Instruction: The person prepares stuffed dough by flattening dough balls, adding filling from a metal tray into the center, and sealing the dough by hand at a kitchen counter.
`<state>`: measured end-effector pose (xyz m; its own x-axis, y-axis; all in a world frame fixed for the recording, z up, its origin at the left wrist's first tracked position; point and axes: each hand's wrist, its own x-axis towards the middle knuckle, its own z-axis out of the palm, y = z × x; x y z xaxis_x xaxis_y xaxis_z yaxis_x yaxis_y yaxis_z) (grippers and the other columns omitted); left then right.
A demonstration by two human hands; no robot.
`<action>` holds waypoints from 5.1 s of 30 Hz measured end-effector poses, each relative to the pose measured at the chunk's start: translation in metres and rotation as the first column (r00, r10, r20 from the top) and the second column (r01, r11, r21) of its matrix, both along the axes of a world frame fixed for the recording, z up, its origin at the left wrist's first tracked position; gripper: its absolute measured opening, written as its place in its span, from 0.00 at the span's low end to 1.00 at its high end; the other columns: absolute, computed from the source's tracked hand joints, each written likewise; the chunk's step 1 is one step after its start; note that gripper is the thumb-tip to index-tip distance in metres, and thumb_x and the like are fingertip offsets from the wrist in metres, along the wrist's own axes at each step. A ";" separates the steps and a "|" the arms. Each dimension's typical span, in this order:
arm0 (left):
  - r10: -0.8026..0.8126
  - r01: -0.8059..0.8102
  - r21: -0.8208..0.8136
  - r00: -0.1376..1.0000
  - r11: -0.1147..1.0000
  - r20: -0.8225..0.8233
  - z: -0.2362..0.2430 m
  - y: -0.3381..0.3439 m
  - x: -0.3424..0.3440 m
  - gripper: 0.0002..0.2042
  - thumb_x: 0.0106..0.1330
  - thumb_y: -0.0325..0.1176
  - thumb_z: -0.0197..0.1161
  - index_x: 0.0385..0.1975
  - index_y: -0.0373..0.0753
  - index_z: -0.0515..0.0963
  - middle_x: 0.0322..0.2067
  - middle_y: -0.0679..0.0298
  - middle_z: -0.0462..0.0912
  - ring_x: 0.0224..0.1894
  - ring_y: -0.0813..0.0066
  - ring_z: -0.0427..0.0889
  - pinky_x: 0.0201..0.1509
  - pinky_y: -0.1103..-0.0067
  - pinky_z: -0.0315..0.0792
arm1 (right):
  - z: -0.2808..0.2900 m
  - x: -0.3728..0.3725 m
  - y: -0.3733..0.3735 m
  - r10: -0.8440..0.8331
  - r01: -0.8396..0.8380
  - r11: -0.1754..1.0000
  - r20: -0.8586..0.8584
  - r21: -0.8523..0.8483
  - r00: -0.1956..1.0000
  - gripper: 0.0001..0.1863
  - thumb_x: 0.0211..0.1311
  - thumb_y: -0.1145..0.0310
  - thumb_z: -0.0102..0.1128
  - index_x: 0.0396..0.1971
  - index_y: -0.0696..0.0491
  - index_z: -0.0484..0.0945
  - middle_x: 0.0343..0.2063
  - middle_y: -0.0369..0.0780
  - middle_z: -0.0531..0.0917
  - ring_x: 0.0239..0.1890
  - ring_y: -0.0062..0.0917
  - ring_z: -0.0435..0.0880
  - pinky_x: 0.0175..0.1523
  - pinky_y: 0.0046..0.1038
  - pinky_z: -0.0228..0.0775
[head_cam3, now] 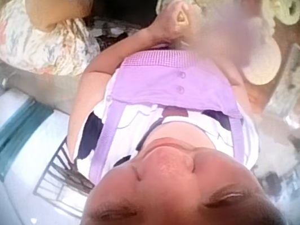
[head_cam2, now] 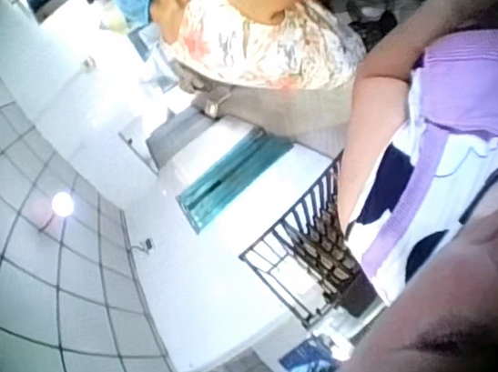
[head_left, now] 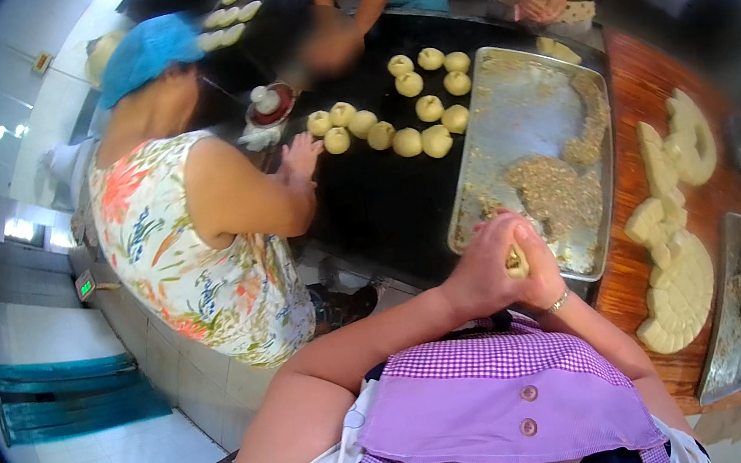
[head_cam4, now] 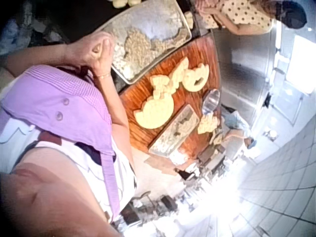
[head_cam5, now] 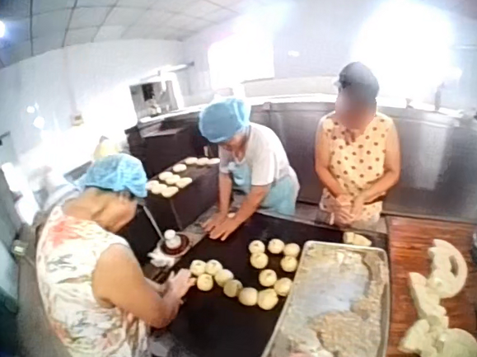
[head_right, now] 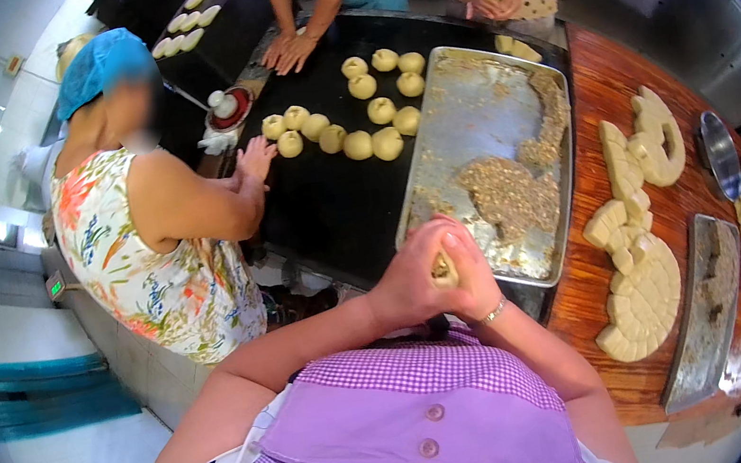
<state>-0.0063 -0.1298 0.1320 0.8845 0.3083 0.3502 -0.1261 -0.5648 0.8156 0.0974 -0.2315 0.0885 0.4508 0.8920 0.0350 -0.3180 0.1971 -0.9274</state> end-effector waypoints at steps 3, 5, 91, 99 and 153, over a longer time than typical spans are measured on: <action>-0.017 0.020 -0.087 1.000 0.996 0.026 0.010 -0.003 -0.005 0.28 0.53 0.40 0.74 0.50 0.34 0.72 0.50 0.52 0.76 0.56 0.53 0.73 0.61 0.66 0.67 | 0.007 -0.012 -0.001 0.039 -0.034 0.999 -0.211 0.026 0.977 0.33 0.73 0.44 0.42 0.66 0.54 0.57 0.58 0.44 0.71 0.59 0.32 0.73 0.65 0.34 0.65; -0.027 0.044 -0.126 0.991 0.991 0.134 0.007 0.006 -0.004 0.21 0.56 0.37 0.71 0.46 0.34 0.75 0.46 0.53 0.78 0.52 0.55 0.76 0.58 0.67 0.69 | 0.017 -0.012 0.001 0.097 -0.078 0.995 -0.349 0.068 0.932 0.39 0.71 0.37 0.39 0.68 0.52 0.50 0.60 0.46 0.69 0.59 0.34 0.73 0.64 0.36 0.67; 0.091 0.038 0.189 0.771 0.981 -0.630 -0.205 0.118 -0.080 0.20 0.56 0.24 0.64 0.51 0.36 0.75 0.62 0.49 0.67 0.66 0.50 0.65 0.70 0.66 0.60 | -0.135 0.216 -0.244 0.143 0.967 0.010 0.958 -0.253 0.249 0.28 0.46 0.78 0.63 0.53 0.52 0.74 0.56 0.44 0.73 0.58 0.41 0.71 0.61 0.37 0.68; 0.122 -0.068 0.102 0.626 0.992 -0.770 -0.167 0.081 -0.107 0.16 0.59 0.24 0.63 0.48 0.34 0.77 0.59 0.52 0.71 0.62 0.53 0.71 0.64 0.70 0.67 | -0.143 0.201 -0.255 0.098 0.935 0.248 0.967 -0.253 0.236 0.18 0.45 0.81 0.63 0.40 0.54 0.75 0.46 0.46 0.76 0.52 0.44 0.74 0.53 0.41 0.71; -0.287 0.299 -0.115 0.629 0.947 -0.723 -0.154 0.056 0.006 0.14 0.67 0.30 0.58 0.51 0.36 0.77 0.50 0.55 0.80 0.51 0.64 0.80 0.56 0.74 0.73 | -0.171 0.069 -0.198 0.397 0.795 0.071 0.748 -0.603 0.532 0.46 0.65 0.42 0.51 0.73 0.56 0.47 0.75 0.45 0.44 0.77 0.41 0.37 0.77 0.43 0.33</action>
